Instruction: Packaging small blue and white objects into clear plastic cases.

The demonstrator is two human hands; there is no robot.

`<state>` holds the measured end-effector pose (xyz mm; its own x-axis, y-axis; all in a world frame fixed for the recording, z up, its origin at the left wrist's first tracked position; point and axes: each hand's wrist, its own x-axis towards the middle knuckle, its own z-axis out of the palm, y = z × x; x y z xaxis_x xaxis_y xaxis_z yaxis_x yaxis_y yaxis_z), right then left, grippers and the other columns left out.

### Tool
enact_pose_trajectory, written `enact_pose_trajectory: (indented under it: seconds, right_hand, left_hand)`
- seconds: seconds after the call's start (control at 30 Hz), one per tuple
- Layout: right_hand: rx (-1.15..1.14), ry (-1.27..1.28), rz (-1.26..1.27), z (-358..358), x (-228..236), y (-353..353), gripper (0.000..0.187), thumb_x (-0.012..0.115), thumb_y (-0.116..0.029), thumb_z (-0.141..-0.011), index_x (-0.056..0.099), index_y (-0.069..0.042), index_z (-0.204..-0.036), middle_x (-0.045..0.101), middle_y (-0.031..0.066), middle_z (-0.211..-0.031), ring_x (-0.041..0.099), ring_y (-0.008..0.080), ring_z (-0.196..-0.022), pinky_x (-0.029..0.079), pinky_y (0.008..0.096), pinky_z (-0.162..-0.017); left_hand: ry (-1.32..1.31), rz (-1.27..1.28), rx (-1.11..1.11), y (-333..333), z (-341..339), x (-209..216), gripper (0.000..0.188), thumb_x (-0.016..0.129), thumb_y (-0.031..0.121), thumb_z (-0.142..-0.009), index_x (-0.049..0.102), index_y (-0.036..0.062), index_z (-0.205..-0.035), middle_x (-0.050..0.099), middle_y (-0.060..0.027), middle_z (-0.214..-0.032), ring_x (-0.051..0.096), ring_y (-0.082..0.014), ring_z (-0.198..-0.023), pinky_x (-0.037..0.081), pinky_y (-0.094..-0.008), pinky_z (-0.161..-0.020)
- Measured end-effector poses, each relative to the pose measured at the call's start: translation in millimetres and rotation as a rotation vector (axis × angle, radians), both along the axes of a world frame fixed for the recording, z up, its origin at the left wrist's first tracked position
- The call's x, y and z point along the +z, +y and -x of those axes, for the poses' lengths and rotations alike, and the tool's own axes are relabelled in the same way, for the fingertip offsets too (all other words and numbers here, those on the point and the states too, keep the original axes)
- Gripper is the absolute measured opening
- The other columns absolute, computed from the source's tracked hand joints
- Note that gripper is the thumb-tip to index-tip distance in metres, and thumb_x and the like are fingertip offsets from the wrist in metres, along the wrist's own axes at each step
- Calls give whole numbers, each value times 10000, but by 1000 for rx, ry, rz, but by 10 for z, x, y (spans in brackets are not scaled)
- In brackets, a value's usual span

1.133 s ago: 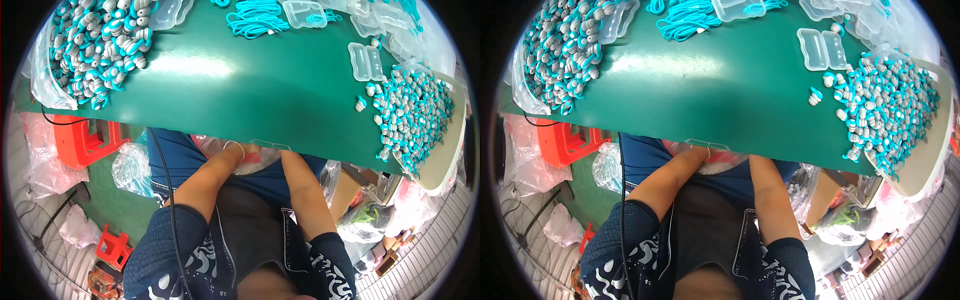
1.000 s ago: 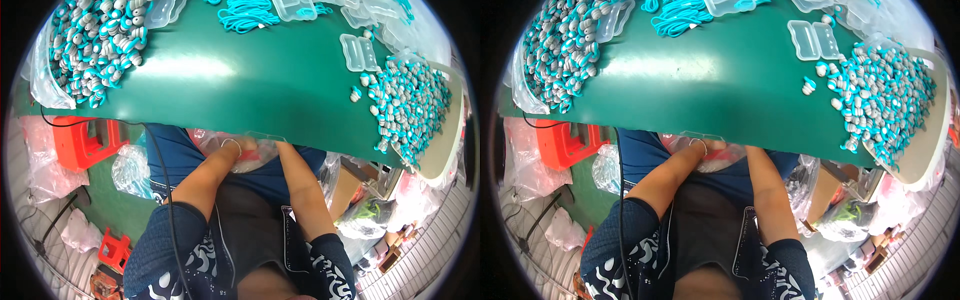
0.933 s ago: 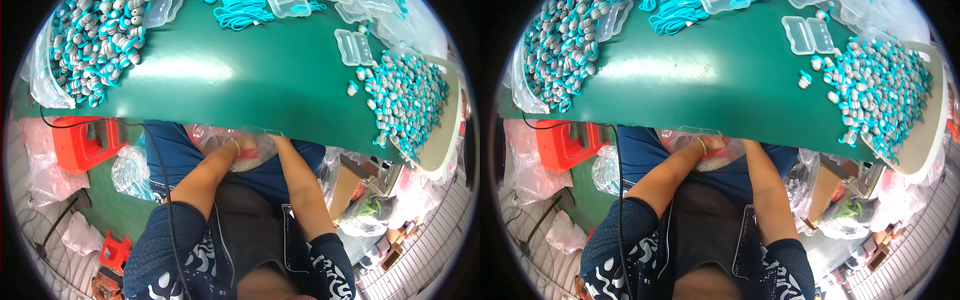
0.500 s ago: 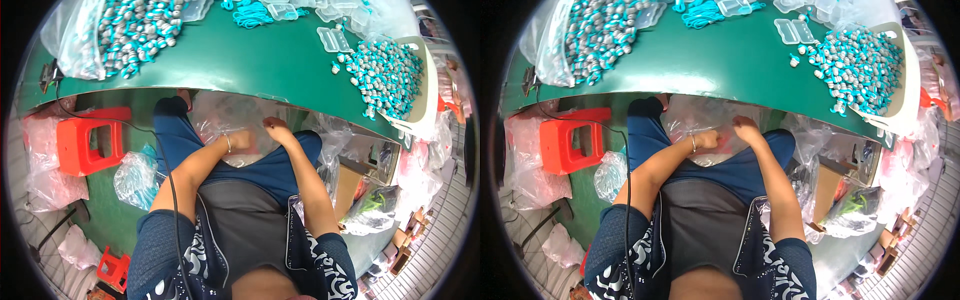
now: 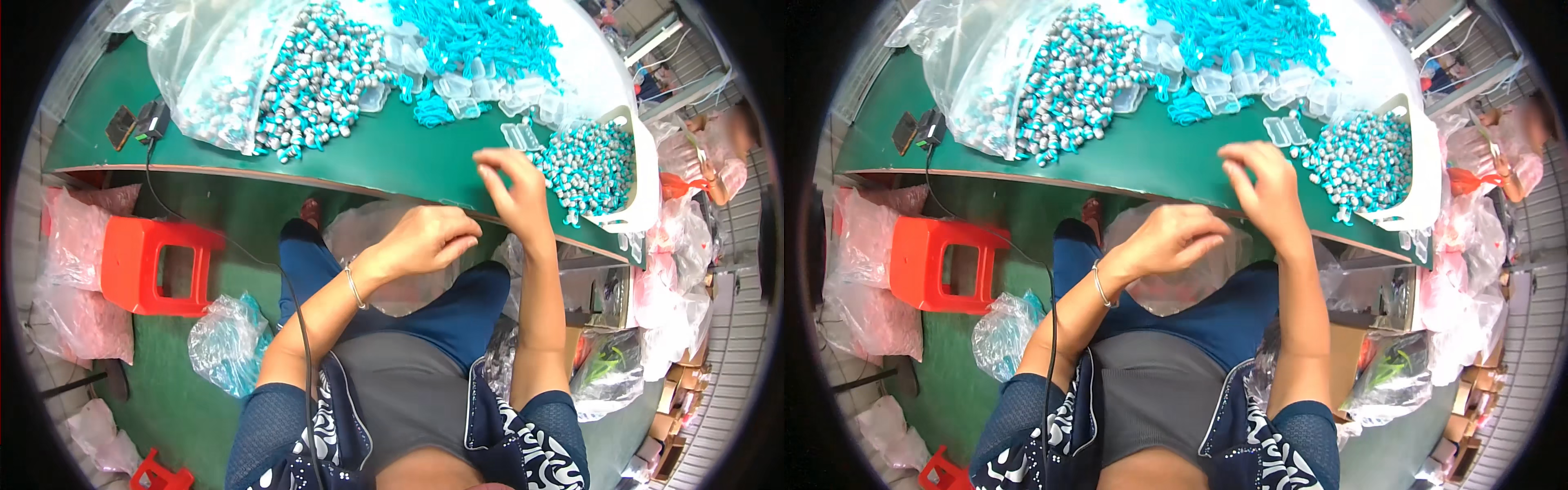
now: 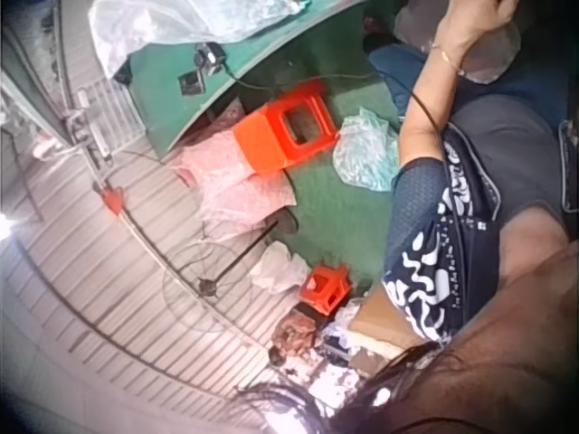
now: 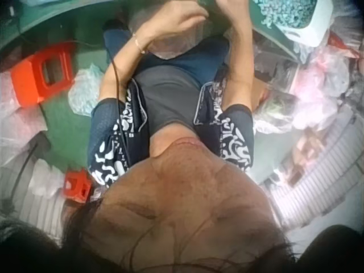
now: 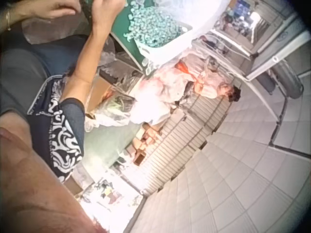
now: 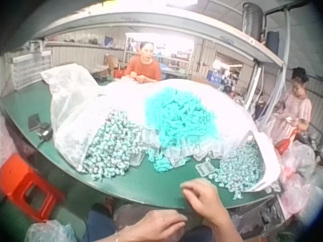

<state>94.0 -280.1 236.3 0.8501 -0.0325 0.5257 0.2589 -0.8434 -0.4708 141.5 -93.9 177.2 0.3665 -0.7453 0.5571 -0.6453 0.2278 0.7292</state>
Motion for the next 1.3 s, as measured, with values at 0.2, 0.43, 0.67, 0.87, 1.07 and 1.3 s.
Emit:
enact_pose_trajectory:
  seconds: [0.2,0.43,0.67,0.87,1.07,1.3]
  right_hand:
    - [-322,-118,461,-851,-463,-344,393,720,-73,-773,646,-104,-1158,635,78,-1162,579,298,-1090,467,440,-872]
    - [-308,-266,566,-958,-534,-465,351,686,-69,-772,662,-111,-1120,672,44,-1069,613,256,-1006,458,421,-813]
    - [-388,-464,341,-808,-262,-653,217,661,-32,-818,718,-89,-1019,703,83,-973,626,290,-935,493,394,-855]
    - [-89,100,-167,-626,-265,-663,215,611,-66,-871,731,-34,-1047,699,128,-964,663,240,-849,517,335,-782]
    - [-15,163,-22,-736,-294,-416,239,686,-113,-835,719,-64,-1067,676,113,-990,651,266,-916,517,369,-782]
    - [-60,84,179,-1047,-494,-380,267,747,-101,-779,681,-91,-1038,692,99,-980,656,304,-917,517,423,-787]
  left_hand:
    - [-283,89,486,77,-464,147,97,712,56,-813,690,58,-908,645,-93,-783,634,-295,-744,516,-397,-657]
    - [-306,-39,713,124,-821,21,143,712,76,-805,685,69,-945,642,-87,-878,629,-294,-852,517,-417,-723]
    - [-338,-120,756,-131,-917,-84,151,711,82,-804,689,80,-954,629,-79,-900,624,-297,-890,522,-413,-764]
    - [-360,-185,779,-228,-1012,-80,165,714,81,-792,689,84,-955,621,-84,-902,621,-299,-907,519,-415,-777]
    - [-331,-223,793,-334,-1063,-72,253,718,88,-795,672,87,-1043,621,-92,-957,619,-303,-951,520,-420,-801]
    - [-298,-183,753,-338,-1058,-113,277,718,97,-805,663,78,-1076,629,-102,-989,618,-309,-969,519,-417,-820]
